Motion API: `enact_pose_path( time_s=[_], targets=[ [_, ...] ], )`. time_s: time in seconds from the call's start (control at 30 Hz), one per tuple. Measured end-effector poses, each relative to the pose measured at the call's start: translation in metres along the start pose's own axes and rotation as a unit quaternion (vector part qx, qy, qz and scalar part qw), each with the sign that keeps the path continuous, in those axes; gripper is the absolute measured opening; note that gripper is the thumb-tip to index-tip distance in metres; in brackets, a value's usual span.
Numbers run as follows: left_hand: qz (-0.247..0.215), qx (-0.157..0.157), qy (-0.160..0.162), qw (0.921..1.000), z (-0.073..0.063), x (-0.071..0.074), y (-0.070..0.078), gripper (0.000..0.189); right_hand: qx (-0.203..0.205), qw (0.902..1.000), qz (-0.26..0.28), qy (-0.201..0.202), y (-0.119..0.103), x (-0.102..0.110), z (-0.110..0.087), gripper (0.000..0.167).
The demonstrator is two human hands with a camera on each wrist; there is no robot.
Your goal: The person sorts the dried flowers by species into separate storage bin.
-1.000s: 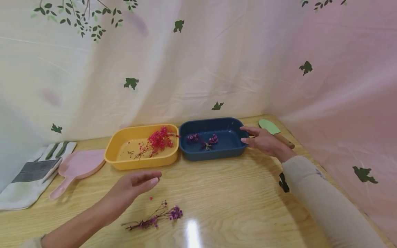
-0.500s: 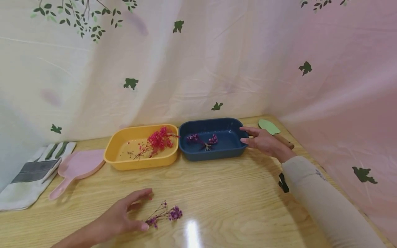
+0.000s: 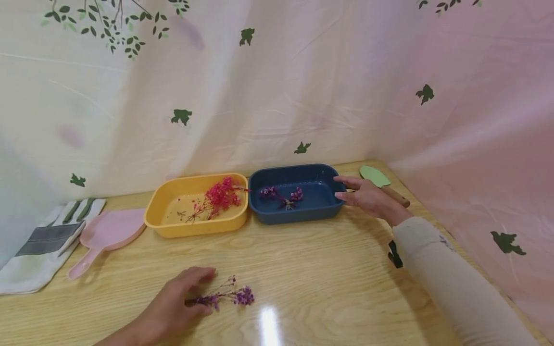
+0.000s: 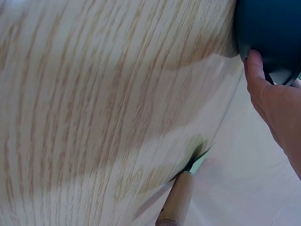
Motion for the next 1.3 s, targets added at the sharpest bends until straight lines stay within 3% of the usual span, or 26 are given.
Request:
enact_pose_path(
  time_s=[0.13,0.27,0.4,0.6,0.8,0.97,1.3],
  targets=[
    [-0.007,0.005,0.001,1.0000,0.002,0.001,0.001,0.042,0.000,1.0000,0.005,-0.001,0.000,0.000,0.000,0.075],
    [-0.019,-0.014,-0.003,0.9997,0.005,0.003,0.003,0.028,0.001,1.0000,0.001,-0.003,-0.001,0.000,0.000,0.075],
    [-0.017,-0.031,0.001,0.9994,0.009,0.004,0.005,0.024,-0.001,1.0000,-0.001,-0.001,0.000,0.000,-0.001,0.076],
    [-0.020,-0.013,0.013,0.9996,0.014,0.004,0.004,0.023,-0.002,1.0000,0.002,-0.002,0.001,0.000,-0.001,0.077],
    [-0.077,0.031,0.013,0.9964,0.016,0.003,-0.001,0.021,0.001,1.0000,-0.001,-0.003,0.002,0.000,0.000,0.075],
    [-0.121,0.087,-0.002,0.9888,0.015,0.001,-0.008,0.018,0.001,1.0000,-0.002,-0.003,0.002,0.001,0.001,0.075],
    [-0.217,0.209,0.005,0.9535,0.013,0.000,-0.027,0.036,-0.002,1.0000,-0.001,0.000,0.001,0.000,-0.001,0.075]
  ],
)
Point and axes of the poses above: each hand's wrist, its own z-axis towards the middle knuckle, its own x-axis out of the back of the hand, y = z × x, the point moved 8 cm from there along z, towards the middle knuckle, and after that the axes turned 5 degrees about y, right-handed, at the moved point
